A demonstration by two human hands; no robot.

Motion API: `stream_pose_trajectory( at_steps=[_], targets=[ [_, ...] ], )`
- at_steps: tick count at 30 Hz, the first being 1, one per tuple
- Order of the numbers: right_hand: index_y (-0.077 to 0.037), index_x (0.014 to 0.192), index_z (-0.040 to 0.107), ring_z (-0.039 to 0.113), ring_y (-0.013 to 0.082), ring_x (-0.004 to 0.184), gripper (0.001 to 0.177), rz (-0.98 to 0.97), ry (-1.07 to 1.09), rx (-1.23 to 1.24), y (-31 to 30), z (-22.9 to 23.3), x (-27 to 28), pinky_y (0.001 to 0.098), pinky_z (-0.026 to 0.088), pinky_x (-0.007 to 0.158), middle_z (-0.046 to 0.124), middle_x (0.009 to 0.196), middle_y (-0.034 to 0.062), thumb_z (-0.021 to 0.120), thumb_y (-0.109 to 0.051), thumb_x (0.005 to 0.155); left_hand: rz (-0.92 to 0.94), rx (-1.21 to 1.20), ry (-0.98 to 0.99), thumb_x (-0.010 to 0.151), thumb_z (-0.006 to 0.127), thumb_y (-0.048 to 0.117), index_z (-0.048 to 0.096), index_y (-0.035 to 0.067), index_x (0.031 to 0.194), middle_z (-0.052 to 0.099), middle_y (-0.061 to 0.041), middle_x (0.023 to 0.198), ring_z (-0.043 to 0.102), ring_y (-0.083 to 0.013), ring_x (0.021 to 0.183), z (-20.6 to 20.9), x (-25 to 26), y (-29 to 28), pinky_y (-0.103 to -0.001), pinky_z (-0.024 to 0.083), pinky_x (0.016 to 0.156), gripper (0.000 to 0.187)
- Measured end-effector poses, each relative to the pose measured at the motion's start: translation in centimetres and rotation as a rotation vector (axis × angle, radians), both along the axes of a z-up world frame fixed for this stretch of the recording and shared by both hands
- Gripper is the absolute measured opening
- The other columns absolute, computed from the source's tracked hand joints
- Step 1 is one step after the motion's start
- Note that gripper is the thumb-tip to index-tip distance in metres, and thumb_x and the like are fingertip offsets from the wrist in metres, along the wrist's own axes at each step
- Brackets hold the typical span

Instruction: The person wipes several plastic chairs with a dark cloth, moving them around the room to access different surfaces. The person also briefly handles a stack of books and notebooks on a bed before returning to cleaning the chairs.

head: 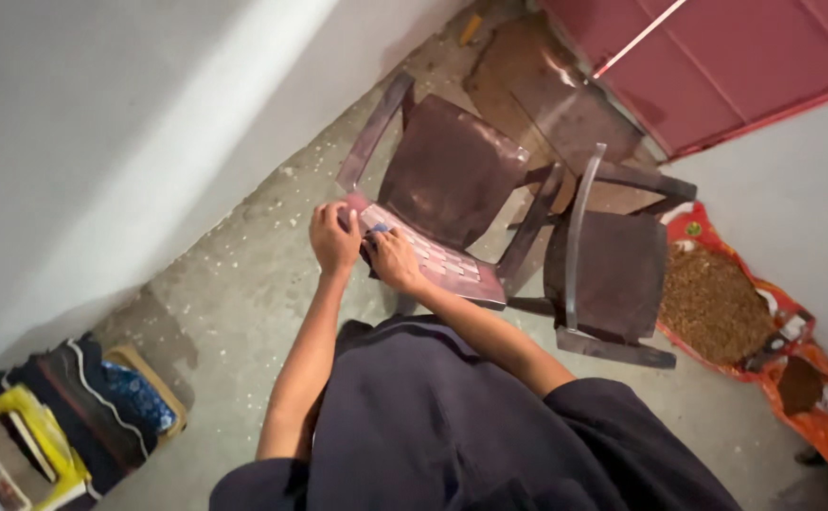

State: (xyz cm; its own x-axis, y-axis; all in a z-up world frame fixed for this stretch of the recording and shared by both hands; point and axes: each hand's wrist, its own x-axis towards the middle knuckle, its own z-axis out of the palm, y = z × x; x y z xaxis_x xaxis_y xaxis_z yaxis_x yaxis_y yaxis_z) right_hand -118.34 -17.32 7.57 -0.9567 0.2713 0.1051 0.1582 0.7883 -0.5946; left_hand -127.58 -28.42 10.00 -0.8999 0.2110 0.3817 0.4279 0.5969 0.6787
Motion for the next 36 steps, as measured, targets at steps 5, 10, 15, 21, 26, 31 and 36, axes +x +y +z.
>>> stream_pose_trajectory(
  at_steps=[5, 10, 15, 21, 26, 31, 36],
  targets=[
    [-0.005, 0.098, 0.069, 0.062, 0.0381, 0.095, 0.016, -0.109, 0.115, 0.031, -0.2, -1.4, 0.5, 0.0484, 0.049, 0.087, 0.070, 0.092, 0.0163, 0.066, -0.020, 0.093, -0.056, -0.348, 0.037, 0.074, 0.081, 0.029, 0.069, 0.014, 0.104, 0.067, -0.011, 0.116, 0.063, -0.0352, 0.113, -1.3, -3.8, 3.0, -0.051, 0.048, 0.093, 0.035],
    [-0.005, 0.095, 0.067, 0.062, 0.0399, 0.095, 0.021, -0.332, 0.073, -0.009, -0.1, -1.3, 0.1, 0.0503, 0.049, 0.083, 0.070, 0.094, 0.0179, 0.068, -0.026, 0.095, -0.084, -0.677, -0.541, 0.082, 0.082, 0.049, 0.063, 0.001, 0.128, 0.067, -0.022, 0.123, 0.068, -0.0391, 0.111, -5.9, -8.7, 3.7, -0.047, 0.055, 0.092, 0.069],
    [-0.005, 0.098, 0.068, 0.064, 0.0439, 0.094, 0.027, -0.609, -0.096, -0.167, -0.6, 0.3, 0.1, 0.0541, 0.050, 0.079, 0.069, 0.093, 0.0217, 0.069, -0.031, 0.095, -0.287, -0.933, -0.768, 0.076, 0.082, 0.061, 0.072, 0.009, 0.121, 0.069, -0.016, 0.128, 0.067, -0.0354, 0.119, -8.0, -11.5, 3.9, -0.047, 0.056, 0.095, 0.069],
    [-0.007, 0.102, 0.071, 0.067, 0.0447, 0.092, 0.025, -0.758, -0.064, -0.272, -2.4, -0.1, 0.4, 0.0528, 0.052, 0.078, 0.070, 0.094, 0.0228, 0.069, -0.031, 0.095, -0.387, -0.951, -0.753, 0.079, 0.078, 0.063, 0.076, 0.009, 0.117, 0.071, -0.018, 0.126, 0.067, -0.0378, 0.118, -7.6, -10.8, 1.7, -0.048, 0.056, 0.096, 0.066],
    [-0.006, 0.107, 0.070, 0.068, 0.0433, 0.092, 0.027, -0.859, 0.055, -0.346, -3.5, -2.8, 2.7, 0.0496, 0.053, 0.078, 0.070, 0.097, 0.0230, 0.068, -0.031, 0.096, -0.372, -0.905, -0.777, 0.078, 0.078, 0.063, 0.074, 0.007, 0.117, 0.070, -0.022, 0.123, 0.067, -0.0401, 0.116, -7.4, -9.2, -0.9, -0.050, 0.055, 0.094, 0.068],
    [-0.006, 0.107, 0.072, 0.066, 0.0441, 0.095, 0.027, -0.876, -0.008, -0.214, -2.2, -5.0, 8.9, 0.0499, 0.052, 0.080, 0.072, 0.098, 0.0220, 0.067, -0.029, 0.094, -0.368, -0.868, -0.767, 0.079, 0.078, 0.064, 0.076, 0.004, 0.113, 0.072, -0.023, 0.121, 0.068, -0.0411, 0.115, -8.6, -7.2, -4.3, -0.050, 0.056, 0.095, 0.070],
    [-0.005, 0.100, 0.071, 0.067, 0.0435, 0.094, 0.028, -1.025, -0.233, 0.180, 1.3, -5.1, 17.8, 0.0521, 0.052, 0.084, 0.072, 0.097, 0.0208, 0.069, -0.033, 0.094, -0.311, -0.853, -0.740, 0.075, 0.081, 0.063, 0.075, 0.002, 0.113, 0.072, -0.025, 0.117, 0.069, -0.0423, 0.111, -10.0, -5.8, -7.4, -0.051, 0.057, 0.091, 0.072]
  ],
)
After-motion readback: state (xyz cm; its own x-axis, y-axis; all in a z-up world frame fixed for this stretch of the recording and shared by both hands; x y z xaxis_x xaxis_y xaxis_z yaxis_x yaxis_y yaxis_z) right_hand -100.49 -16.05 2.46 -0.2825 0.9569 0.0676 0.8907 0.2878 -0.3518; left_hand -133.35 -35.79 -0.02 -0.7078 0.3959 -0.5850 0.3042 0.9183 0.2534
